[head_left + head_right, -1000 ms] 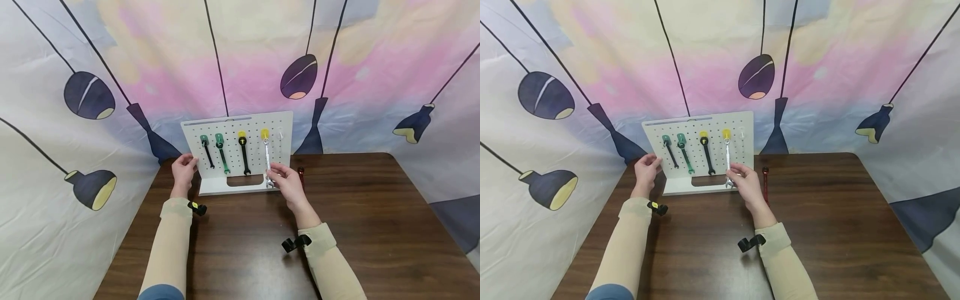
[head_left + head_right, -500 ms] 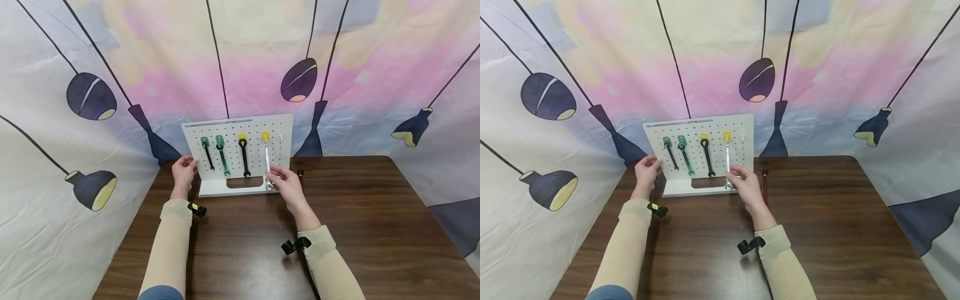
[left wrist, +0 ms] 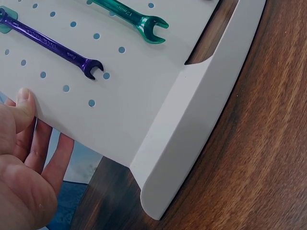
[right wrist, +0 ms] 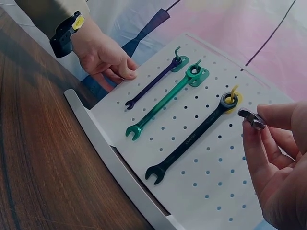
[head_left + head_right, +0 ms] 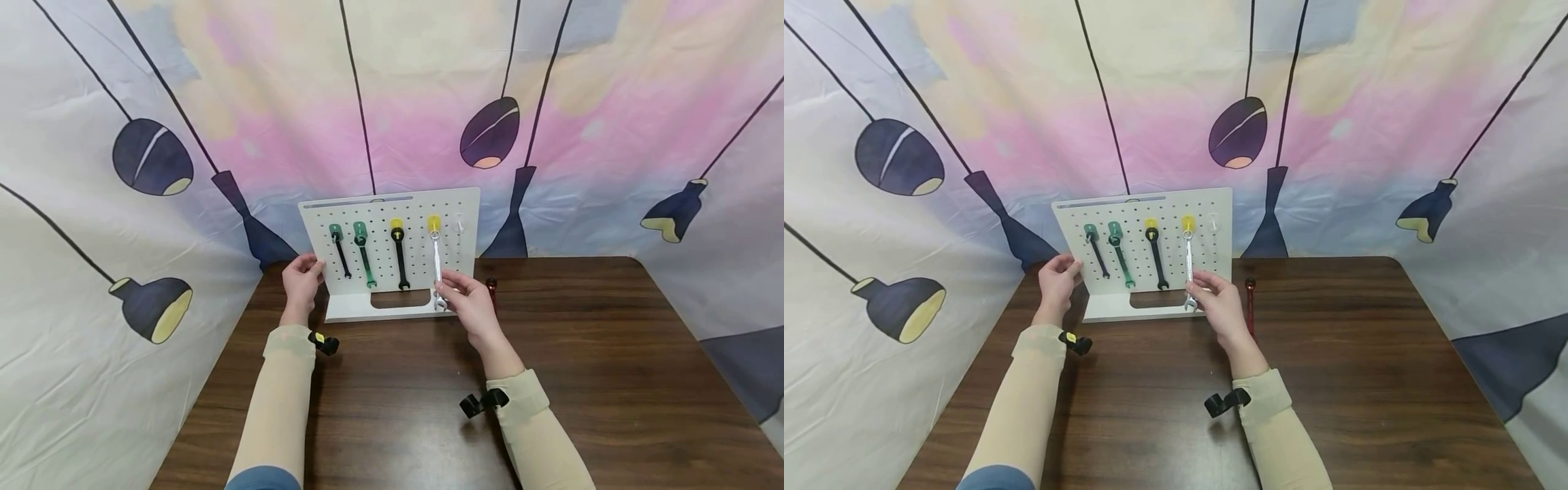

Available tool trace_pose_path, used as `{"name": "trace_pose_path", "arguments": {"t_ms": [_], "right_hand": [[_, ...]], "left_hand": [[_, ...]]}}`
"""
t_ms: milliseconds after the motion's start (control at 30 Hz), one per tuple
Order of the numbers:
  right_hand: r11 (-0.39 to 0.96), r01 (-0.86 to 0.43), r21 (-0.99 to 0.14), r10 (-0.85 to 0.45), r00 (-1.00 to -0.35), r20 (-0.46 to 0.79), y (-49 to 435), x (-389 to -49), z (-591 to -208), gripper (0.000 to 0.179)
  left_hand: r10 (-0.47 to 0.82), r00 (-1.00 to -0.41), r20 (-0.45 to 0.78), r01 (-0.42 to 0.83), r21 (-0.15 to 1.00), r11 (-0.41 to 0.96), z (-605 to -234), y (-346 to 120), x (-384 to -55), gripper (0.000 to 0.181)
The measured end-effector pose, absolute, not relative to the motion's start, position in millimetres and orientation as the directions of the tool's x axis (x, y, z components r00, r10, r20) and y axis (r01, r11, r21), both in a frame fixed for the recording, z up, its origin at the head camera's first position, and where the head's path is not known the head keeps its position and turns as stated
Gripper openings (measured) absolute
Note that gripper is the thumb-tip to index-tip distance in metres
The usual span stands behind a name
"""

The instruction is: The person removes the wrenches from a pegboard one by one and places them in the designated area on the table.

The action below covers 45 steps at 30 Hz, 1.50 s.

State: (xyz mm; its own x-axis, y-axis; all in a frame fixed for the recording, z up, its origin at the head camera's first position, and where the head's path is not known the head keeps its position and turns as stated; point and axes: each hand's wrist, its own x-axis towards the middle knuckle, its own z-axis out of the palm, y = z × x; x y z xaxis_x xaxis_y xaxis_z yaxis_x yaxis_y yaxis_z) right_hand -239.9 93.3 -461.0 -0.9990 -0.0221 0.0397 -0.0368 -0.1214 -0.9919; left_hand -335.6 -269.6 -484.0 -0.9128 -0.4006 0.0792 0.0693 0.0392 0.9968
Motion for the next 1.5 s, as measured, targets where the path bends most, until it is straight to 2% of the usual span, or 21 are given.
{"name": "trace_pose_path", "arguments": {"t_ms": [1100,1500], "right_hand": [[-0.115,-0.041,-0.992,-0.010,-0.999,0.042,94.7,-240.7,-457.8,0.039],[-0.059,-0.041,-0.997,-0.046,-0.998,0.044,104.5,-237.5,-459.3,0.038]], "left_hand": [[-0.411,-0.909,0.071,0.062,0.997,0.035,-482.0,-268.2,-336.4,0.007],[-0.406,-0.911,0.079,0.070,0.997,0.039,-482.6,-268.6,-335.5,0.013]]}}
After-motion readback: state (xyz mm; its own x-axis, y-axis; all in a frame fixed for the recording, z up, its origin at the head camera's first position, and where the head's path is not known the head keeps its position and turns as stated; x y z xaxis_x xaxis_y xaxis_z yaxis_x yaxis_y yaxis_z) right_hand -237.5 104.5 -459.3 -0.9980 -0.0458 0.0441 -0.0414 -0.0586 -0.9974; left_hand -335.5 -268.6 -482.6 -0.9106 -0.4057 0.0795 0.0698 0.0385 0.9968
